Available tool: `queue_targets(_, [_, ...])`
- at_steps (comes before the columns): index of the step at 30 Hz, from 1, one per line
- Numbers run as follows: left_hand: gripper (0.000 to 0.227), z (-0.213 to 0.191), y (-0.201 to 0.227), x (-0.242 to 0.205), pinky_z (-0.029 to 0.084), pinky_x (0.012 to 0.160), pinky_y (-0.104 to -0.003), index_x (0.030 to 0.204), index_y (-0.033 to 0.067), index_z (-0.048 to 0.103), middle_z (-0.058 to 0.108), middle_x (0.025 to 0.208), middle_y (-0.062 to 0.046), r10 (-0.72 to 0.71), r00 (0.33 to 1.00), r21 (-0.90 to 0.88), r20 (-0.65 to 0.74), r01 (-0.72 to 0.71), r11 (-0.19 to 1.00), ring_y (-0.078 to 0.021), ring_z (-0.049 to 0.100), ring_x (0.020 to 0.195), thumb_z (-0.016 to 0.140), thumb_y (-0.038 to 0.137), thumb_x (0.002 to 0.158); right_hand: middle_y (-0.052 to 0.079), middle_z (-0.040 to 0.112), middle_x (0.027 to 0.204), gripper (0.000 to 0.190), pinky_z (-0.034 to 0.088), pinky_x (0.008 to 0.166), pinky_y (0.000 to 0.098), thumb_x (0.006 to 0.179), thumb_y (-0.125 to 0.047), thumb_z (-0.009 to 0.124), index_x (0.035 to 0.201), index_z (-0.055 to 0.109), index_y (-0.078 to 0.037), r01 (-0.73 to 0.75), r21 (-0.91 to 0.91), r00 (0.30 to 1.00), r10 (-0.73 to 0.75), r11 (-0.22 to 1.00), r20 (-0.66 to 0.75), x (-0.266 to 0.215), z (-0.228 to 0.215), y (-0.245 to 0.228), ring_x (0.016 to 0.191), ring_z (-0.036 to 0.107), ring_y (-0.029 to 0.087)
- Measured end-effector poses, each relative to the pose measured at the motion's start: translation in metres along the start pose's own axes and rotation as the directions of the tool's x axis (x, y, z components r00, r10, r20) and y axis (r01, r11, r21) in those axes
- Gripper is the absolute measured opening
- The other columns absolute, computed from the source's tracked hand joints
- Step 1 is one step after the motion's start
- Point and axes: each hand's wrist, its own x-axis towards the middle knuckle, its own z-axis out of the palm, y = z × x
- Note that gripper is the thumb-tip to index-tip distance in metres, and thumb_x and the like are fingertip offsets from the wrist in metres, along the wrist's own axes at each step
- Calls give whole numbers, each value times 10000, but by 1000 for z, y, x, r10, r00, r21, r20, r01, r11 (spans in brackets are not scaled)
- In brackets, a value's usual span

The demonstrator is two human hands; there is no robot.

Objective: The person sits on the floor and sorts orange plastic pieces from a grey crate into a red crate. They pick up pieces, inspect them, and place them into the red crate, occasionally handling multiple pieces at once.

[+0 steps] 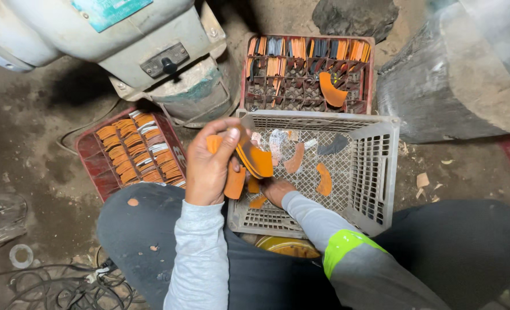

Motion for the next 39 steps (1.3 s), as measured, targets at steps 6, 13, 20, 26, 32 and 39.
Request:
queue_targets(6, [283, -2, -19, 3, 456, 508, -183, 1202, 9, 682, 759, 946, -64, -28, 994, 69, 105, 21, 997, -45, 594, 631, 703, 167, 968, 235, 719, 1035, 240, 583, 900, 405, 817, -109, 753, 1032, 719, -9, -270, 258, 960, 240, 928, 145, -11, -55, 27, 989, 710, 362])
queue_targets(13, [228, 6, -65, 18, 521, 565, -196, 1109, 2, 709, 723, 823, -24, 40, 997, 174, 72, -52, 983, -50, 654, 661, 756, 140, 934, 72, 714, 902, 142, 587, 793, 356, 933, -77, 693, 1041, 630, -9, 3, 855, 940, 290, 518, -179, -78, -221, 6, 846, 712, 192])
queue_targets(20, [183, 38, -98, 21, 410, 426, -217, 966, 47, 686, 689, 743, -10, -90, 996, 56, 9, 89, 994, -55, 554, 537, 811, 149, 880, 51, 711, 973, 169, 578, 862, 260, 1042, -87, 589, 1163, 666, 3, 181, 938, 884, 369, 296, -287, -161, -276, -33, 916, 690, 107])
queue_targets(26, [192, 60, -103, 9, 408, 407, -212, 929, 52, 688, 704, 742, -12, -75, 997, 74, 18, 74, 995, -52, 545, 518, 834, 146, 847, 77, 681, 1023, 179, 558, 889, 285, 958, -26, 698, 1114, 637, 37, 335, 890, 751, 483, 310, -450, -146, -243, -30, 959, 659, 131])
queue_targets(32, [200, 59, -108, 2, 415, 402, -226, 910, 15, 683, 696, 727, -33, -84, 996, 106, 9, 83, 991, -66, 561, 520, 838, 131, 859, 106, 606, 1031, 148, 539, 816, 291, 1090, -138, 544, 1144, 432, -57, 167, 913, 798, 493, 372, -347, -137, -218, -38, 934, 597, 140])
queue_targets(39, [193, 43, -100, 12, 462, 400, -247, 1023, 18, 693, 717, 786, -23, -226, 964, 95, 143, 214, 972, -101, 651, 534, 723, 149, 884, 177, 689, 898, 191, 626, 653, 360, 1027, -126, 528, 1148, 390, -75, 186, 968, 799, 547, 171, -250, -147, -251, -37, 733, 713, 237])
